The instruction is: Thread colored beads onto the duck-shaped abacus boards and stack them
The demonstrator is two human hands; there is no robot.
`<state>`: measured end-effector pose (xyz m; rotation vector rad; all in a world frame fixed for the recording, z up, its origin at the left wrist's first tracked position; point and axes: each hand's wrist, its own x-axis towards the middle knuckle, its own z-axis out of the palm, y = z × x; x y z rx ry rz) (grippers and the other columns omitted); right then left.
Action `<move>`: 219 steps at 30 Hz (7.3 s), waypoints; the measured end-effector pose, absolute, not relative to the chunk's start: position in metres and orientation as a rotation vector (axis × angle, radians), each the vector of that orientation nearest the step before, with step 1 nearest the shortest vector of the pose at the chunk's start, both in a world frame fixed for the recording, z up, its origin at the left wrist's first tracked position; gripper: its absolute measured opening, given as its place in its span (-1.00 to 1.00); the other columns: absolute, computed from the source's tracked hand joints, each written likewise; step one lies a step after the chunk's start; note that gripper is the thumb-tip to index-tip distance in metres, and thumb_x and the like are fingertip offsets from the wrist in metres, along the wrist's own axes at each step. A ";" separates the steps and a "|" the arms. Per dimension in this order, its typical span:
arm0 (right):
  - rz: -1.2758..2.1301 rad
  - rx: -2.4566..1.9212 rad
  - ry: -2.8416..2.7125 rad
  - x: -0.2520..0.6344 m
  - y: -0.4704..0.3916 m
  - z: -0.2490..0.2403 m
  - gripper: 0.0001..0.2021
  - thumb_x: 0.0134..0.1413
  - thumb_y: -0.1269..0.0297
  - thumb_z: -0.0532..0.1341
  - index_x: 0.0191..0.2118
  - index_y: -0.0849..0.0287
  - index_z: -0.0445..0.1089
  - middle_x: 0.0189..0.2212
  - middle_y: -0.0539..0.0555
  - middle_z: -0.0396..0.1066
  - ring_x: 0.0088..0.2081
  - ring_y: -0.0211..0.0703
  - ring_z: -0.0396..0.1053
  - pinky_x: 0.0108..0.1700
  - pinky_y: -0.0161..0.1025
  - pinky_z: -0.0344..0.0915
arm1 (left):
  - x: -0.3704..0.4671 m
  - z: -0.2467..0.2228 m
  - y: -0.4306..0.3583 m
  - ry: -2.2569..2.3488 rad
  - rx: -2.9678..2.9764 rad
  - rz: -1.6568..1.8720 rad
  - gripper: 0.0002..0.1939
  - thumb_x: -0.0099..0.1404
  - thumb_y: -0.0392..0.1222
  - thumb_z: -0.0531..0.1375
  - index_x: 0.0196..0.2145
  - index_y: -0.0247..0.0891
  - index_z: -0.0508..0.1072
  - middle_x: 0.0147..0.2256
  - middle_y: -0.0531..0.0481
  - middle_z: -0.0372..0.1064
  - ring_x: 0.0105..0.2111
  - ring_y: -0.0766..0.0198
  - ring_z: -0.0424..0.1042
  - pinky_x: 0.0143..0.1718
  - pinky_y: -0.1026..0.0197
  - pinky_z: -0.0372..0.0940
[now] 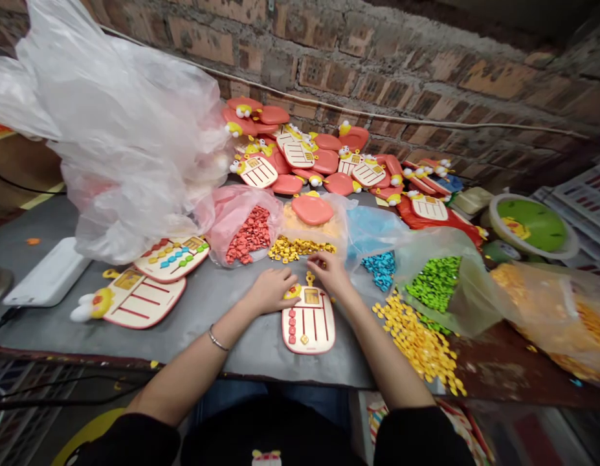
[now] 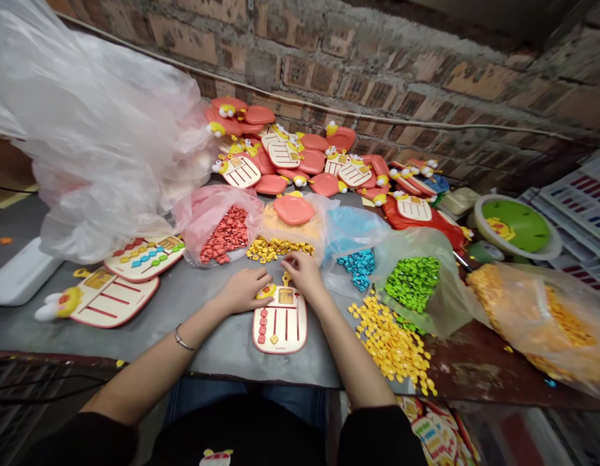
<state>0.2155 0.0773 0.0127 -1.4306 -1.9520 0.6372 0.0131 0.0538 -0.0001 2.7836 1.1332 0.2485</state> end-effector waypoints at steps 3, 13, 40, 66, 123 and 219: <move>0.440 -1.512 -2.165 0.194 0.109 0.005 -0.98 0.09 0.40 0.29 -0.34 0.22 0.47 -0.32 0.16 0.48 -0.26 -0.06 0.39 -0.18 -0.17 0.29 | 0.012 0.001 0.054 1.146 2.810 0.237 -0.64 0.31 0.15 0.10 -0.21 -0.21 0.38 -0.25 -0.07 0.38 -0.27 0.12 0.38 -0.27 0.11 0.15; 0.535 -1.142 -2.026 0.242 0.053 0.010 -0.91 0.17 0.41 0.18 -0.27 0.15 0.45 -0.29 0.10 0.49 -0.23 -0.10 0.45 -0.18 -0.17 0.39 | 0.010 0.004 0.055 1.196 2.806 0.244 -0.56 0.28 0.21 0.11 -0.18 -0.24 0.40 -0.24 -0.12 0.43 -0.22 0.06 0.39 -0.22 0.06 0.10; 0.476 -1.284 -1.848 0.242 0.002 -0.015 -0.80 0.19 0.30 0.20 -0.48 0.12 0.34 -0.34 0.11 0.48 -0.22 -0.06 0.38 -0.13 -0.06 0.31 | 0.010 0.002 0.056 1.289 2.682 0.301 -0.61 0.22 0.21 0.13 -0.30 -0.19 0.39 -0.34 -0.10 0.47 -0.28 0.03 0.40 -0.19 0.02 0.00; 0.570 -1.222 -2.044 0.236 0.066 0.009 -0.82 0.18 0.37 0.20 -0.11 0.11 0.46 -0.20 0.12 0.46 -0.15 -0.08 0.40 -0.08 -0.13 0.33 | 0.010 0.000 0.057 1.300 2.669 0.334 -0.63 0.21 0.17 0.15 -0.26 -0.20 0.43 -0.31 -0.13 0.48 -0.25 0.01 0.41 -0.15 -0.03 0.00; 0.344 -1.387 -2.113 0.265 0.028 -0.004 -0.81 0.23 0.40 0.12 -0.25 0.14 0.50 -0.26 0.16 0.45 -0.17 -0.03 0.38 -0.12 -0.09 0.35 | 0.011 -0.001 0.055 1.323 2.646 0.294 -0.62 0.21 0.18 0.17 -0.24 -0.20 0.42 -0.35 -0.12 0.49 -0.28 0.01 0.42 -0.13 -0.02 0.02; 1.037 -1.282 -1.694 0.248 -0.023 -0.013 -0.86 0.10 0.30 0.28 -0.20 0.19 0.47 -0.29 0.09 0.54 -0.31 -0.15 0.48 -0.26 -0.24 0.40 | 0.020 -0.001 0.053 1.223 2.600 0.267 -0.76 0.34 -0.02 0.08 -0.12 -0.13 0.40 -0.16 -0.03 0.36 -0.18 0.13 0.36 -0.16 0.04 -0.01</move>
